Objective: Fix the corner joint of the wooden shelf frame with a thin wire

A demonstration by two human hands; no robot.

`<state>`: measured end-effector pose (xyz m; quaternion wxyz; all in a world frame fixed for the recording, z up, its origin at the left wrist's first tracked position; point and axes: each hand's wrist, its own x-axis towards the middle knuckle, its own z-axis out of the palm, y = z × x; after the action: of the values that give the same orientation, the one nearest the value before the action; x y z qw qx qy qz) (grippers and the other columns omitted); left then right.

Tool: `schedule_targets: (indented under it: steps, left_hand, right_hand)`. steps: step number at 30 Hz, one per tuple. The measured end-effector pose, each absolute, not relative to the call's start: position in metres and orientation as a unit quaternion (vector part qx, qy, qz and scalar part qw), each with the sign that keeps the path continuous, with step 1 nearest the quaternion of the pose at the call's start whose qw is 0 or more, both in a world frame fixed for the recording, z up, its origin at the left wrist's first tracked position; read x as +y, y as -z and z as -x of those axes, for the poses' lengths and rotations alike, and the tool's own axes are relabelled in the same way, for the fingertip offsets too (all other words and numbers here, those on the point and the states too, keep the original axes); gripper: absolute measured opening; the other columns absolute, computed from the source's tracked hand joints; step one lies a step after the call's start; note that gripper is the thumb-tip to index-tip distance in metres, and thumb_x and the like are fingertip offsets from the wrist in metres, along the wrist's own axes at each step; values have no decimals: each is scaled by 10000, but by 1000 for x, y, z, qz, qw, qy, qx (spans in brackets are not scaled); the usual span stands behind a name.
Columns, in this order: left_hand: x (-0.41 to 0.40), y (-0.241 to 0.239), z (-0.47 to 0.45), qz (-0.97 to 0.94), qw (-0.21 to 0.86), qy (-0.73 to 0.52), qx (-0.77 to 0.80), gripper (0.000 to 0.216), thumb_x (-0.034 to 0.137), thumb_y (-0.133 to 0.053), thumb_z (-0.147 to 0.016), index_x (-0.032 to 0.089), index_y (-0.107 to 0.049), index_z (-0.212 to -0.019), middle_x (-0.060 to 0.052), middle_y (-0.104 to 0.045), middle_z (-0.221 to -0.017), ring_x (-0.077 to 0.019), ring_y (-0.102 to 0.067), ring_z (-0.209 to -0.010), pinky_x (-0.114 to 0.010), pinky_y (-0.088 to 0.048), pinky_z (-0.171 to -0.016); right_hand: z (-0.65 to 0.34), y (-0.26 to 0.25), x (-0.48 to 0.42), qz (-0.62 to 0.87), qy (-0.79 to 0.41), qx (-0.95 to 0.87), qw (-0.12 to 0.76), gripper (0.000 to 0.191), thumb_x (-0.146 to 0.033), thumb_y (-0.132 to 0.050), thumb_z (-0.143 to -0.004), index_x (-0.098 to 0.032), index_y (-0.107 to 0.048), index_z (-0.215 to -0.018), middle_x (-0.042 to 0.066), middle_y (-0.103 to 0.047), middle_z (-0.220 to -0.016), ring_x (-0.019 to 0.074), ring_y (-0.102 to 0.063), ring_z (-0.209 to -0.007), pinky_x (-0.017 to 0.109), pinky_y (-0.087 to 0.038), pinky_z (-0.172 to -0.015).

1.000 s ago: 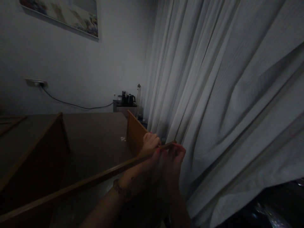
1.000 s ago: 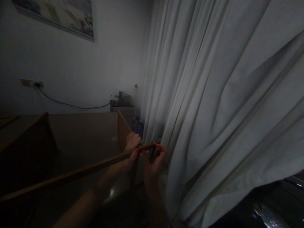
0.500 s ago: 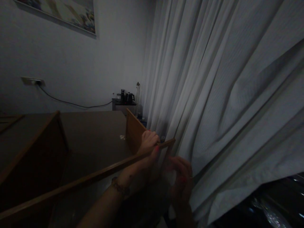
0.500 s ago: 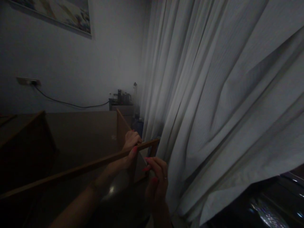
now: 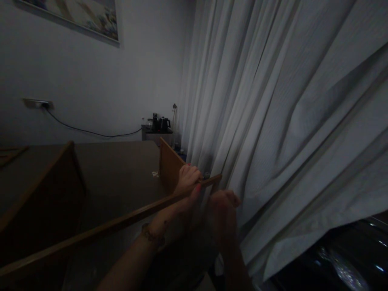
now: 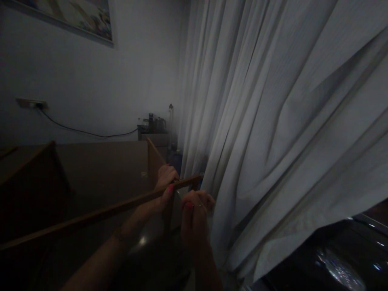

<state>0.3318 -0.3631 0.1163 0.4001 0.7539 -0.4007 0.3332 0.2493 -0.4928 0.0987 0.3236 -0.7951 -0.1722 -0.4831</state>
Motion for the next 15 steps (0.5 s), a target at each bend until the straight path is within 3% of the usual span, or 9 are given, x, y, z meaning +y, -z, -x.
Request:
schedule_targets:
  steps: [9, 15]
  left_hand:
    - [-366, -113, -338, -755, 397, -335, -401, 593, 584, -49, -940, 217, -488, -784, -62, -534, -828, -237, -479, -886, -467, -360, -1021]
    - [-362, -109, -345, -739, 380, -349, -433, 597, 602, -92, -947, 211, -534, -854, -43, -582, -842, -223, -518, -907, -468, -275, -1061]
  right_hand:
    - [-258, -101, -489, 801, 505, -124, 297, 482, -390, -185, -1064, -222, -476, -720, -19, -470, -675, 190, -430, -727, 358, -258, -762]
    - [-256, -99, -490, 803, 506, -124, 289, 499, -390, -165, -1063, -222, -484, -718, -19, -470, -664, 190, -427, -710, 363, -257, -752]
